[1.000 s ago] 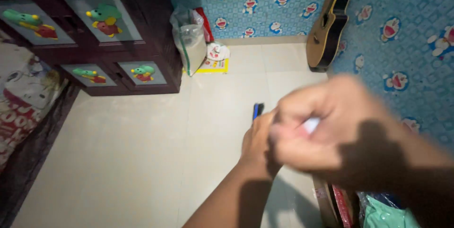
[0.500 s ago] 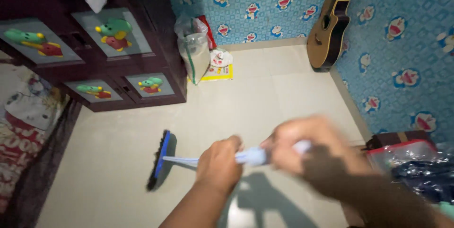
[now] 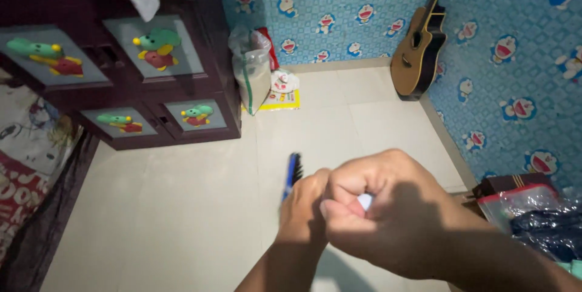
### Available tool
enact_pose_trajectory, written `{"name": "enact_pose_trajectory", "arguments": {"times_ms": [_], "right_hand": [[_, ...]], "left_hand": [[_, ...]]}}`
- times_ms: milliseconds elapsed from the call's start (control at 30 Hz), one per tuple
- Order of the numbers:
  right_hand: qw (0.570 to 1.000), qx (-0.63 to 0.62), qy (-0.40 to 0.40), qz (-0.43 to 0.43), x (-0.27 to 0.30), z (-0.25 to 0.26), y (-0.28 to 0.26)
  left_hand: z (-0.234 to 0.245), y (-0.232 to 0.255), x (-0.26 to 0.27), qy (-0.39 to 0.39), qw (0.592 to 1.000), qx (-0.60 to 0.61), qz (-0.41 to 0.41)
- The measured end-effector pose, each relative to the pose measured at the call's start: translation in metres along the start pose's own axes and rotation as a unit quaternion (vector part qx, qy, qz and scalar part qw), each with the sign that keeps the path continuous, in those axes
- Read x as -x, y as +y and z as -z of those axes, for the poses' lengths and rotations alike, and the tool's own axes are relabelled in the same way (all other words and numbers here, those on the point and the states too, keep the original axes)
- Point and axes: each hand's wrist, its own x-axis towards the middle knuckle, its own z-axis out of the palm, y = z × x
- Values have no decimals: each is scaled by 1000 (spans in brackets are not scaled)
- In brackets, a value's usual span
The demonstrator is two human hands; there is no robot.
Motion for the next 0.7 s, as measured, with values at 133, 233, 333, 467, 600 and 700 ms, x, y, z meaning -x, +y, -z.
{"name": "enact_pose_trajectory", "arguments": {"times_ms": [133, 233, 333, 467, 600, 700], "right_hand": [[995, -39, 14, -85, -14, -26, 18], [998, -31, 21, -51, -13, -29, 50], [999, -37, 20, -6, -6, 8, 47], [987, 88, 55, 119, -1, 92, -5], [953, 222, 142, 147, 5, 153, -43], [963, 230, 127, 52, -3, 169, -22]], "left_hand": [[14, -43, 15, 26, 998, -42, -34], [20, -51, 10, -28, 985, -130, 107], [19, -31, -1, -24, 978, -200, 51], [6, 42, -35, 18, 989, -149, 9], [-30, 102, -71, 37, 991, -107, -74], [-66, 117, -96, 43, 996, -63, -56]]}}
